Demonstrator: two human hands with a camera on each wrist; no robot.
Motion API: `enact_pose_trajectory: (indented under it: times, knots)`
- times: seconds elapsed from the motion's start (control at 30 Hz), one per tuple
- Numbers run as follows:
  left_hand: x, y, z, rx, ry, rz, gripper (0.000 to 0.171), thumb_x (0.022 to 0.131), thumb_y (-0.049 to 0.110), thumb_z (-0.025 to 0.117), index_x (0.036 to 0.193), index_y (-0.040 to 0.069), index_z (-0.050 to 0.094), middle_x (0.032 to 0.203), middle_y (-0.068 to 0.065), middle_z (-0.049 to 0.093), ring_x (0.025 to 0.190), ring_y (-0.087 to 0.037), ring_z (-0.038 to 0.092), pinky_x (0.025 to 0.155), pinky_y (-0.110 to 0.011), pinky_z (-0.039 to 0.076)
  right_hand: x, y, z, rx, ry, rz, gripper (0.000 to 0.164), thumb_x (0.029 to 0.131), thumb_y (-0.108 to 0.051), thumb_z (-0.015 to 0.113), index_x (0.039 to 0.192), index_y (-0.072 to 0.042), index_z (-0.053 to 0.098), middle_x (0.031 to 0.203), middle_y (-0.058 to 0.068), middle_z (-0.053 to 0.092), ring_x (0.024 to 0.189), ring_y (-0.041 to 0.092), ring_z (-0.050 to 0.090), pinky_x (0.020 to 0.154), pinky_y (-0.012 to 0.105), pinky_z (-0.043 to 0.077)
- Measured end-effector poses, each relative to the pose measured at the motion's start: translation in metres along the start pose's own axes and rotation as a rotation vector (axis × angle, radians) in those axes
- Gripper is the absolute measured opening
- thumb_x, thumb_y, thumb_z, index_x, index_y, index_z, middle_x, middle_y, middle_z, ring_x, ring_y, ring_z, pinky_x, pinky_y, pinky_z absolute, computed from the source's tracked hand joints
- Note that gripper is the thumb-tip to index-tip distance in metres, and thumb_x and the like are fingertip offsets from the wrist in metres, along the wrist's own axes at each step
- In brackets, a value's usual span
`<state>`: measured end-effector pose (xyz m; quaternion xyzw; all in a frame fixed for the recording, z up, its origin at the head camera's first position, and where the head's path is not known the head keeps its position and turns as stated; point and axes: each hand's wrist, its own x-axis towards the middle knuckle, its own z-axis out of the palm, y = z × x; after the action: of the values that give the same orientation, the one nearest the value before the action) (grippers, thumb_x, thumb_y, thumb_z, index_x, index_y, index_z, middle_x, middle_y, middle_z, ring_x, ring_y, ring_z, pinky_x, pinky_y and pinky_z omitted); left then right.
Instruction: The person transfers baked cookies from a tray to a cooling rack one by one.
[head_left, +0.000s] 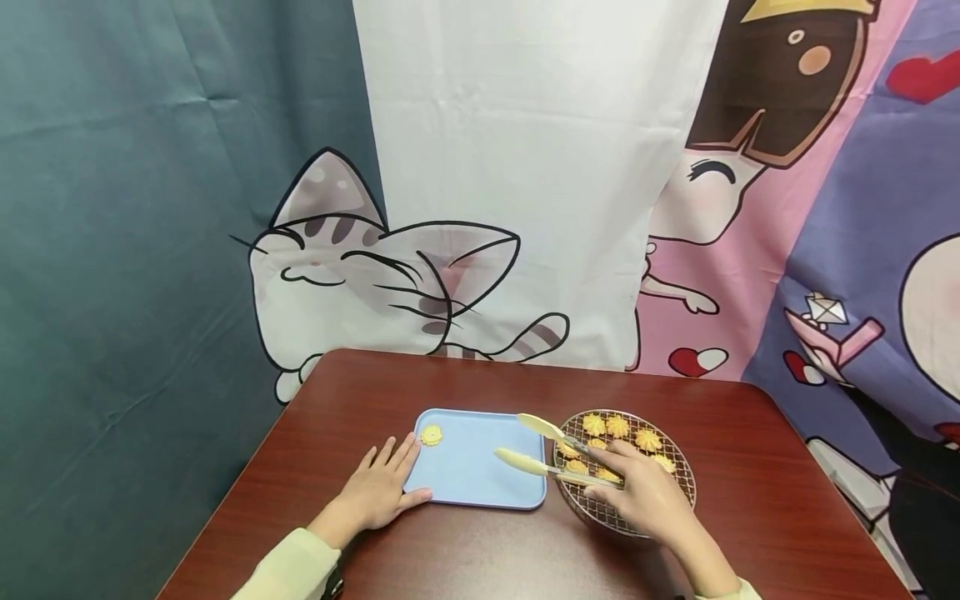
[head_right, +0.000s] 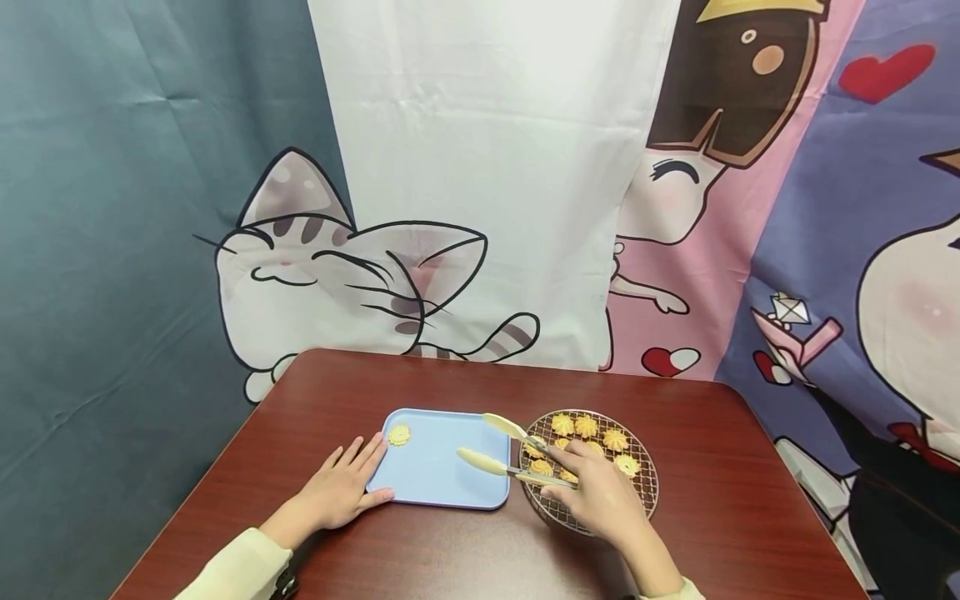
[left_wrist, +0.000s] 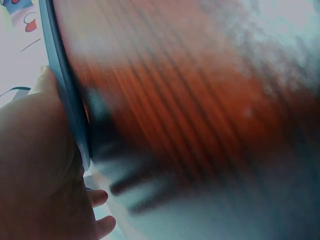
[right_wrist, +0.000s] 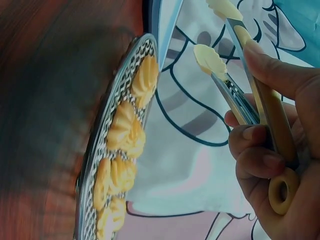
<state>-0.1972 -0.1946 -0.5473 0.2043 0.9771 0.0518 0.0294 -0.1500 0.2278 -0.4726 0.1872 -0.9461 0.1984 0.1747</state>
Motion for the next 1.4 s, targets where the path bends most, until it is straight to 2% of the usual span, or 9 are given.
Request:
enact_pose_trajectory:
  times: [0.2, 0.37, 0.57, 0.67, 0.9, 1.13, 1.4]
  knots:
    - [0.0, -0.001, 0.001, -0.02, 0.004, -0.001, 0.091, 0.097, 0.073, 0.04, 0.162, 0.011, 0.025, 0.169, -0.006, 0.021, 0.152, -0.04, 0.024, 0.119, -0.06, 0.021, 0.009, -0.007, 0.009, 0.017, -0.021, -0.011, 0.056, 0.073, -0.03, 0.092, 0.125, -0.017, 0.075, 0.095, -0.01, 0.061, 0.082, 0.011, 0.057, 0.067, 0.032, 0.05]
    - [0.001, -0.002, 0.002, -0.01, 0.008, -0.011, 0.09, 0.097, 0.074, 0.038, 0.162, 0.013, 0.026, 0.169, -0.004, 0.02, 0.152, -0.038, 0.023, 0.12, -0.059, 0.021, 0.017, -0.01, 0.018, 0.033, -0.025, -0.035, 0.055, 0.073, -0.03, 0.092, 0.124, -0.017, 0.075, 0.106, -0.005, 0.067, 0.087, 0.017, 0.065, 0.073, 0.038, 0.055]
    - [0.0, -0.001, 0.002, -0.021, 0.014, -0.011, 0.092, 0.095, 0.076, 0.037, 0.162, 0.013, 0.027, 0.169, -0.004, 0.022, 0.152, -0.038, 0.025, 0.119, -0.059, 0.023, 0.026, -0.014, 0.027, 0.06, -0.072, -0.04, 0.055, 0.075, -0.034, 0.09, 0.126, -0.019, 0.074, 0.096, -0.007, 0.061, 0.074, 0.012, 0.056, 0.063, 0.028, 0.048]
    - [0.0, -0.001, 0.003, -0.015, 0.02, -0.012, 0.093, 0.094, 0.077, 0.036, 0.161, 0.013, 0.027, 0.169, -0.004, 0.022, 0.152, -0.037, 0.025, 0.119, -0.059, 0.023, 0.03, -0.015, 0.032, 0.066, -0.075, -0.055, 0.055, 0.075, -0.034, 0.09, 0.126, -0.019, 0.074, 0.095, -0.009, 0.06, 0.074, 0.01, 0.053, 0.063, 0.025, 0.046]
    - [0.0, -0.001, 0.004, -0.012, 0.02, -0.014, 0.092, 0.095, 0.075, 0.038, 0.161, 0.013, 0.027, 0.168, -0.004, 0.022, 0.152, -0.038, 0.025, 0.119, -0.059, 0.022, 0.039, -0.019, 0.043, 0.062, -0.09, -0.08, 0.056, 0.076, -0.034, 0.089, 0.127, -0.019, 0.073, 0.094, -0.006, 0.061, 0.071, 0.006, 0.05, 0.063, 0.025, 0.044]
    - [0.0, 0.002, -0.003, -0.024, 0.017, 0.011, 0.09, 0.097, 0.07, 0.042, 0.16, 0.008, 0.028, 0.167, -0.01, 0.025, 0.15, -0.042, 0.026, 0.118, -0.062, 0.022, 0.046, -0.025, 0.051, 0.052, -0.115, -0.082, 0.057, 0.076, -0.036, 0.088, 0.127, -0.017, 0.073, 0.096, -0.007, 0.062, 0.07, 0.003, 0.048, 0.061, 0.024, 0.044]
    - [-0.003, 0.005, -0.011, -0.014, -0.015, -0.004, 0.089, 0.098, 0.07, 0.041, 0.161, 0.008, 0.028, 0.167, -0.009, 0.024, 0.151, -0.042, 0.025, 0.119, -0.061, 0.021, 0.056, -0.03, 0.061, 0.065, -0.125, -0.102, 0.055, 0.077, -0.034, 0.089, 0.127, -0.018, 0.073, 0.09, -0.004, 0.057, 0.067, 0.004, 0.044, 0.056, 0.022, 0.04]
